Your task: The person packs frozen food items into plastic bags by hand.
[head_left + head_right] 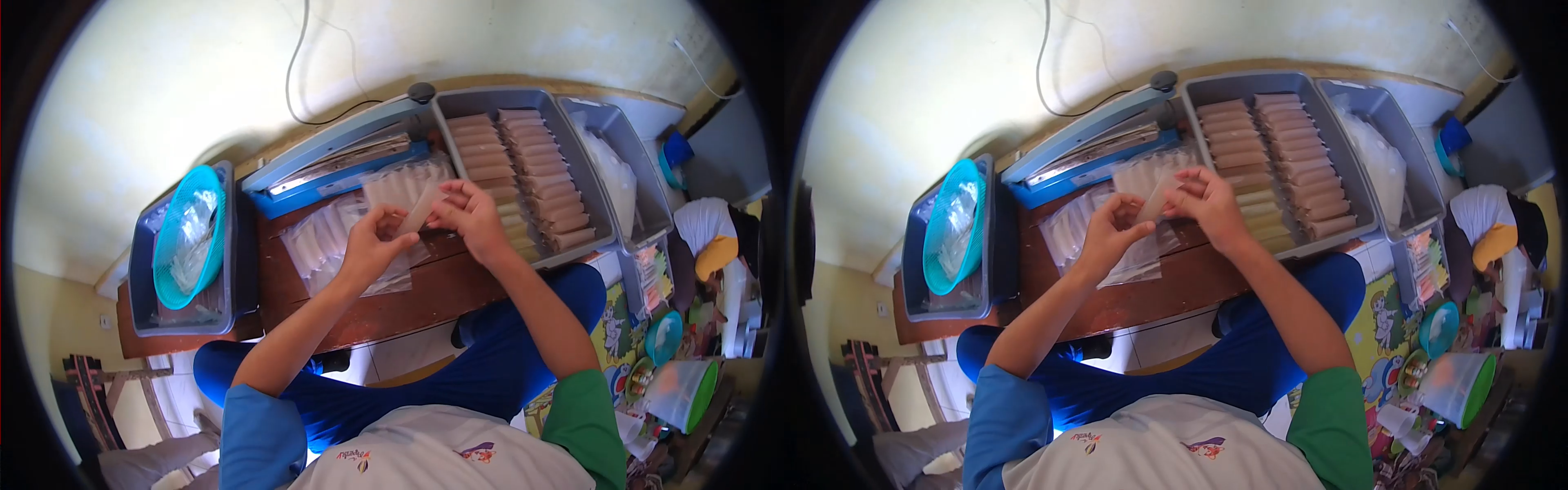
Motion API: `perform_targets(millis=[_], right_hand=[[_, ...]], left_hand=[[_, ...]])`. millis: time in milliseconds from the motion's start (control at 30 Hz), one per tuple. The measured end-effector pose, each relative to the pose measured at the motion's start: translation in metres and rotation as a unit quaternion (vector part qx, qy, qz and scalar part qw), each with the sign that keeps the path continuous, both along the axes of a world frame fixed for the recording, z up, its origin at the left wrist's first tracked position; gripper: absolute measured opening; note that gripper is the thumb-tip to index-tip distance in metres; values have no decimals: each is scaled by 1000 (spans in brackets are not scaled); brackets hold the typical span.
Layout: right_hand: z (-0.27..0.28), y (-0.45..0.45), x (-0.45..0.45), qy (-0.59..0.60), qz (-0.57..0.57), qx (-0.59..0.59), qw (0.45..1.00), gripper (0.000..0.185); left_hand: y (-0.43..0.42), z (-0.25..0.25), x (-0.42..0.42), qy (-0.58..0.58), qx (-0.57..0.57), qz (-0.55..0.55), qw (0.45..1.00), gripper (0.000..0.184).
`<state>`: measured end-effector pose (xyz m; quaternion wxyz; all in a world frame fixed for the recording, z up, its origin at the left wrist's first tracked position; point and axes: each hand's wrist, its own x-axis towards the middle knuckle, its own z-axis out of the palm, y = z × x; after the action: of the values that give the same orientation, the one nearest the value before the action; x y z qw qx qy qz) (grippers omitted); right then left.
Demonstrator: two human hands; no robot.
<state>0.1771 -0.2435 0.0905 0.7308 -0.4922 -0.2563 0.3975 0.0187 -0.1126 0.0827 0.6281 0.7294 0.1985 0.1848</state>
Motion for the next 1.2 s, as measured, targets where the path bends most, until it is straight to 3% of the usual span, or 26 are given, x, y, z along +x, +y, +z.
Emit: perform_targets(millis=[67, 167, 300, 433, 467, 500, 567, 600, 667, 767, 933, 1033, 1100, 1133, 1200], right_hand=[[-3, 6, -28, -2, 64, -36, 997, 33], [-25, 13, -61, -54, 131, -74, 987, 33], [-43, 18, -87, -33, 184, -96, 978, 31], [-49, 20, -95, -64, 194, -137, 969, 32], [-46, 20, -96, -40, 186, -143, 971, 34], [-42, 20, -96, -17, 179, -148, 973, 36], [-31, 17, -92, 29, 209, -174, 962, 39], [-28, 16, -89, 75, 231, -197, 950, 42], [-29, 13, -82, 71, 271, -213, 936, 43], [-31, 9, -86, 59, 336, -229, 912, 47], [-51, 0, -100, 51, 405, -213, 888, 58], [-58, 1, -116, 6, 383, -230, 895, 63], [-71, 5, -128, -178, 312, -217, 908, 59], [-75, 9, -134, -179, 311, -216, 908, 59], [-75, 16, -148, -370, 170, -187, 894, 44]], left_hand=[[-2, -1, -24, -1, -84, 29, 996, 39], [-1, -17, -55, 16, -32, 46, 998, 39], [0, -30, -82, 71, -11, 38, 997, 42], [3, -37, -95, 65, 124, 27, 990, 40], [5, -38, -97, 44, 190, 31, 980, 37], [9, -38, -100, 45, 187, 39, 981, 37], [15, -37, -107, -18, 418, 95, 903, 30], [16, -39, -110, -14, 417, 101, 903, 30], [19, -46, -114, -17, 523, 138, 841, 29], [24, -40, -110, 0, 570, 162, 806, 27], [31, -46, -107, 6, 520, 162, 838, 24], [35, -49, -104, 2, 486, 163, 859, 17], [36, -50, -102, 1, 475, 164, 865, 13], [36, -51, -100, -2, 472, 171, 865, 12], [37, -50, -99, -6, 468, 177, 866, 11]])
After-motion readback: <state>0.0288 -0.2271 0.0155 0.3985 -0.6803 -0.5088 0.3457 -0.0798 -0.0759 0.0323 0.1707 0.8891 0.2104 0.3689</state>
